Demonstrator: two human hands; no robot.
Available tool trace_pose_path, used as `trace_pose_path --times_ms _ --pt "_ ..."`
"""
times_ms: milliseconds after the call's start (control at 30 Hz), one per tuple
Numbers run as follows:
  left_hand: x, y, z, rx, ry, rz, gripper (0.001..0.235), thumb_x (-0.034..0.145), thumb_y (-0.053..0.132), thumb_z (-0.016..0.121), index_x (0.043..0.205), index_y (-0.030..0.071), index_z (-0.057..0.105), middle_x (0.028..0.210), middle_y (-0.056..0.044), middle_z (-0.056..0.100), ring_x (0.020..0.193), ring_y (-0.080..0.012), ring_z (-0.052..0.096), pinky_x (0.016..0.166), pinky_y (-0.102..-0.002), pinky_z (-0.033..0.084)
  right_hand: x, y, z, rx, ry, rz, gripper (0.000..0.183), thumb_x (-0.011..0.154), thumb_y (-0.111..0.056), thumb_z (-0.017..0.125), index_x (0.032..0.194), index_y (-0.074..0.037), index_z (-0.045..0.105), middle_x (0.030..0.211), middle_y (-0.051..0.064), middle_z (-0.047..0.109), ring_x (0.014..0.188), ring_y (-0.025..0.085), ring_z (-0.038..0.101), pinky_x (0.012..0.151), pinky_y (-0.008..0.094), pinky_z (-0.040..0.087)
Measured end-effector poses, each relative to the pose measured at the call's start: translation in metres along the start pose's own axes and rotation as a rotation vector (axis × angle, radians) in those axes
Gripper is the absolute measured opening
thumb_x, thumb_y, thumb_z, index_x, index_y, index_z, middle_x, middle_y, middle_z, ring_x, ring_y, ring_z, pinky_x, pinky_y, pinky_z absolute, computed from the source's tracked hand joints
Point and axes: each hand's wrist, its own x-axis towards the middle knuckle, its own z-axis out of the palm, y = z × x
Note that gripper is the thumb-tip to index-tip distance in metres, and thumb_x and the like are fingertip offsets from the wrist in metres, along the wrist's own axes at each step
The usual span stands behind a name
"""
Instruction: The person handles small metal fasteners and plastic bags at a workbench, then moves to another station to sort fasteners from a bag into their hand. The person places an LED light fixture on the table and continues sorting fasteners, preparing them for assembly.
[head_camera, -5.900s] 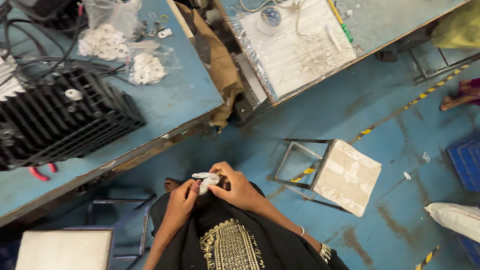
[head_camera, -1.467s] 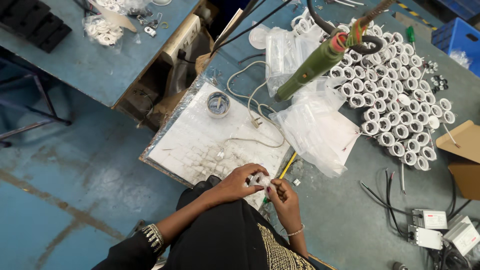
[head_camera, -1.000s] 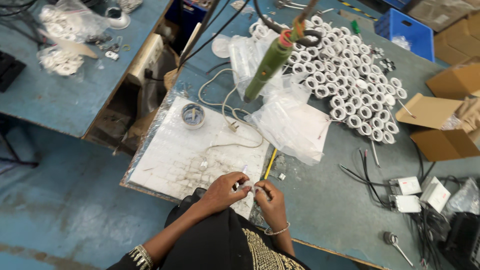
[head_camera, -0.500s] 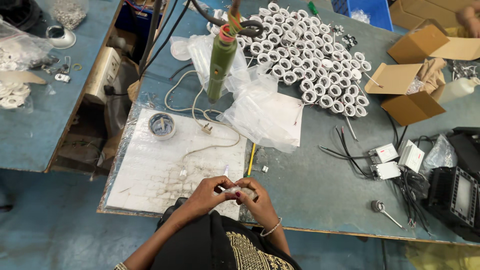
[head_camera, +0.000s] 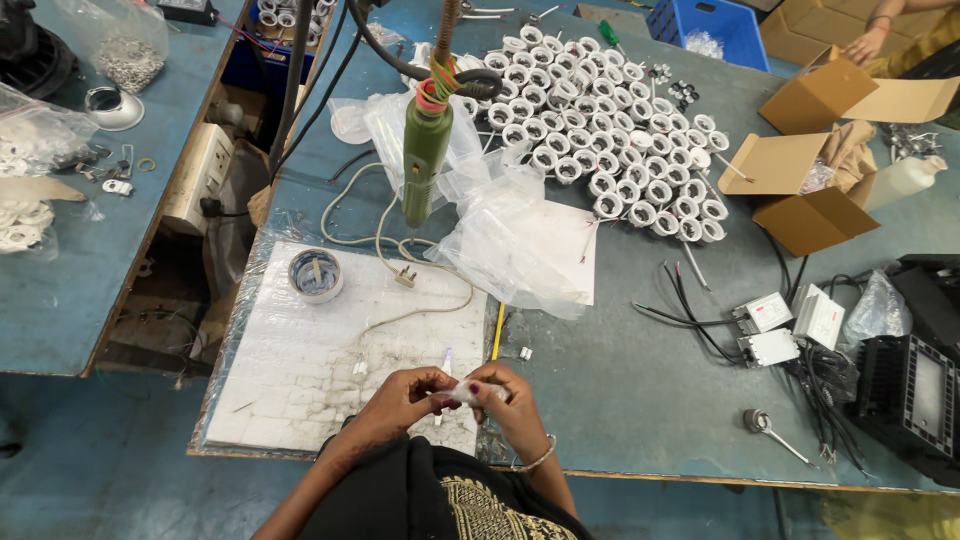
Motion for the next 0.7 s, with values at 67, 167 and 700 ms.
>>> trace_pose_path --times_ms 67,167,700 --pt "0.003 -0.002 -0.001 0.018 0.014 0.015 0.026 0.092 0.02 0.071 0.108 0.0 0.072 0.093 -0.005 0.075 0.084 -0.0091 0.067 0.074 -0.025 0.054 0.002 0.0 -0.002 0.023 0.014 0.001 0.022 0.1 -0.02 0.066 0.102 0.002 0.066 0.079 0.006 0.065 0.062 0.01 0.06 0.057 0.025 0.05" --pt "0.006 -0.004 -0.001 0.059 0.023 0.026 0.026 0.093 0.024 0.072 0.101 -0.001 0.072 0.086 -0.005 0.073 0.078 -0.0087 0.064 0.071 -0.025 0.052 0.005 -0.002 -0.004 0.039 0.029 0.016 0.022 0.1 -0.02 0.066 0.102 0.002 0.066 0.079 0.006 0.065 0.061 0.01 0.06 0.056 0.026 0.05" --pt "0.018 -0.024 -0.008 -0.229 -0.07 0.022 0.027 0.096 0.029 0.071 0.098 0.003 0.068 0.088 -0.006 0.072 0.084 -0.0136 0.07 0.075 -0.03 0.056 0.007 0.012 -0.015 0.366 -0.116 0.229 0.033 0.1 -0.031 0.066 0.115 -0.001 0.062 0.09 0.011 0.073 0.078 0.015 0.07 0.07 0.031 0.057"
